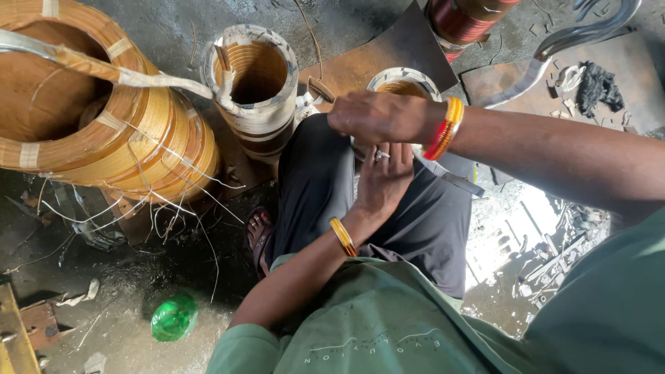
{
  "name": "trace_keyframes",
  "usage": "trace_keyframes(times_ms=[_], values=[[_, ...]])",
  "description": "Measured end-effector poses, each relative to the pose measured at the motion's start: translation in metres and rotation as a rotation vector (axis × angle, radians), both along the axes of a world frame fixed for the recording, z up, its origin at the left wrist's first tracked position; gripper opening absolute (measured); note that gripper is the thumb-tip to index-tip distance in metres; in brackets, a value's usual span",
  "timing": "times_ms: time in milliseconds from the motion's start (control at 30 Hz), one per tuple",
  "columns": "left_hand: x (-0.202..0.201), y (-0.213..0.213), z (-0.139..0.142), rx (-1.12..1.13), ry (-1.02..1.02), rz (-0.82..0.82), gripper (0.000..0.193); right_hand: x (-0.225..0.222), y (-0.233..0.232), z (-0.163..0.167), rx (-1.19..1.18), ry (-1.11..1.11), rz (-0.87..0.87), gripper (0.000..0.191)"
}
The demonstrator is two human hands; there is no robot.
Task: The person sits on the floor and wraps a white tape around cylindrical wooden objects. They repeatedly pull the tape, fold it, and press it onto the cylinders to secure the layers.
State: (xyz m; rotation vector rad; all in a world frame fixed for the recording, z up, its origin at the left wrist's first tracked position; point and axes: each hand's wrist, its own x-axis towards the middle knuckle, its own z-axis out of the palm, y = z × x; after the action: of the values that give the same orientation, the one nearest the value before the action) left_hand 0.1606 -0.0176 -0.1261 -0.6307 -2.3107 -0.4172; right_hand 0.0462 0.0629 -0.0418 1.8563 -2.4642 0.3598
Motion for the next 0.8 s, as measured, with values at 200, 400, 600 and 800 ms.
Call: trace_keyframes(times_ms=[200, 400, 600, 800], values=[[-0.01, -0.021, -0.008, -0.101, 0.105, -0.236, 0.018, 0.035, -0.006, 0.103, 0.231, 0.718, -0.097, 0.005], [-0.013, -0.021, 0.004, -0.146, 0.142, -0.295, 0.02, 0.035, -0.006, 0.211, 0.976, 0.294, -0.436, 0.02], [-0.01, -0.017, 0.003, -0.126, 0.096, -0.315, 0.021, 0.012, 0.053, 0.169, 0.914, -0.124, -0.717, 0.024], [-0.001, -0.012, -0.003, 0.117, -0.184, -0.319, 0.018, -0.017, 0.173, 0.113, 0.248, -0.434, -0.871, 0.028]])
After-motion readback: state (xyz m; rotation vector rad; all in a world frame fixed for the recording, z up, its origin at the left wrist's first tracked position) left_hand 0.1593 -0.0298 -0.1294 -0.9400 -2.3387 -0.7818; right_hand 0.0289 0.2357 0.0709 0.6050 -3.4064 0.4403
